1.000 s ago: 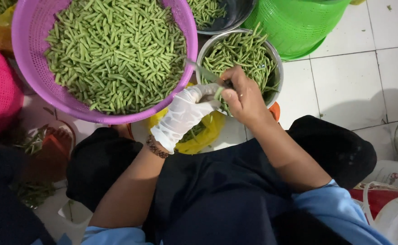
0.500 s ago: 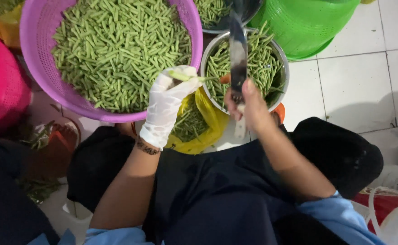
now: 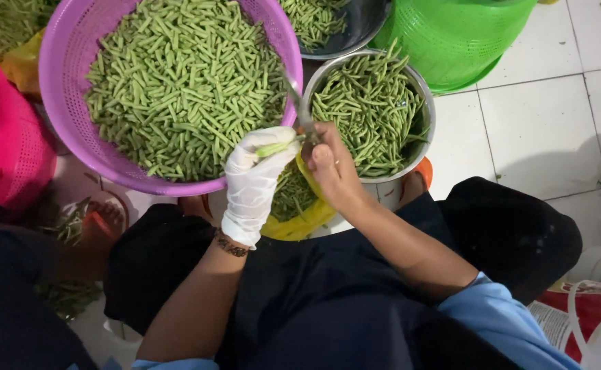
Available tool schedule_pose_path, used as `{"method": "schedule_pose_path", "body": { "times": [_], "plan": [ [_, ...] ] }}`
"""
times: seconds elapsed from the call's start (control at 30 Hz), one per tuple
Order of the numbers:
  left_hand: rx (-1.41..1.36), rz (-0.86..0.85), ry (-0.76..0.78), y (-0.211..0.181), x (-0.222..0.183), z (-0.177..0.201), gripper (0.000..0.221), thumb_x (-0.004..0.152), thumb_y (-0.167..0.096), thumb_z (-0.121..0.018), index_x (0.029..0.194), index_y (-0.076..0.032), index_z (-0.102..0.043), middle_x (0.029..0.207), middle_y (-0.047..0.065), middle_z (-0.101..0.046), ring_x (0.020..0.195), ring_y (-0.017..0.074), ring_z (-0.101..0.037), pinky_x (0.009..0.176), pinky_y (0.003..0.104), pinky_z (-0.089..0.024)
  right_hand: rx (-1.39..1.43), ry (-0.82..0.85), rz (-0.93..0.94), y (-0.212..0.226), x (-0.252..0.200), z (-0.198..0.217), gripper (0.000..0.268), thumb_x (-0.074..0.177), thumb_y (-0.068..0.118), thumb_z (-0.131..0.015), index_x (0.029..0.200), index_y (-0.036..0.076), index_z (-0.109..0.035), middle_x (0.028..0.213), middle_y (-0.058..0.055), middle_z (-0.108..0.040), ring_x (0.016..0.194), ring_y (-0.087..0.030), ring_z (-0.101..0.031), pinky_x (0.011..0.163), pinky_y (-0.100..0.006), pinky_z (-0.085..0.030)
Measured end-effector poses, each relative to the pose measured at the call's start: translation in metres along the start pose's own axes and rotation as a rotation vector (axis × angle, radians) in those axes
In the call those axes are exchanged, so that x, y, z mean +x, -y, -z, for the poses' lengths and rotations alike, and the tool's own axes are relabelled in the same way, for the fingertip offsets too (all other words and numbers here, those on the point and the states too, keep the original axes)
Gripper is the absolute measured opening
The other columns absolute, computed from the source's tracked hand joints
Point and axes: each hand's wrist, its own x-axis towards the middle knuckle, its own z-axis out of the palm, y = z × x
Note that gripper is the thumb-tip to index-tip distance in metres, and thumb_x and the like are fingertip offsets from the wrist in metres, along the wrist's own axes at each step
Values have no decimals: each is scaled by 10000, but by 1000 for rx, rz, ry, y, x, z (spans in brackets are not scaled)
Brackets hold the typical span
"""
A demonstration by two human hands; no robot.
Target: Trimming and cutting green beans manually with a knife while sitting on the floor.
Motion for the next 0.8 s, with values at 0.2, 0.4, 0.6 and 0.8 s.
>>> {"method": "schedule_pose_path", "body": {
  "times": [0.2,0.4,0.6,0.8],
  "plan": [
    [-5,-4,89,-12,2,-9,241,841,64,-763,1047,-37,-690,1088,139,-723,979,202,-720,872,336,-620,481,-112,-428,42,21,-2,681,1007,616,-196,1020,33,-547,583,4,-409,373,-108,-385,303,-238,-344],
    [-307,333,33,-19,17,3,466,976,55,-562,1429,-34,-506,981,79,-690,938,239,-746,937,356,-629,210,237,-422,66,-9,20,674,956,680,-195,1075,31,-334,532,-80,-431,355,-116,-387,343,-221,-314],
    [-47,400,-21,-7,21,11,496,836,30,-733,1306,0,-577,834,65,-681,683,155,-726,673,268,-668,-50,227,-164,36,-23,38,551,1051,385,-339,1492,63,-413,925,-187,-638,667,-197,-580,493,-244,-463],
    [231,241,-74,-6,40,42,532,903,0,-715,1353,-169,-488,1252,85,-477,1077,195,-587,857,306,-598,-23,15,-471,-6,-12,74,600,949,593,-350,1168,110,-630,763,-46,-609,504,-112,-500,443,-229,-380]
  ]
}}
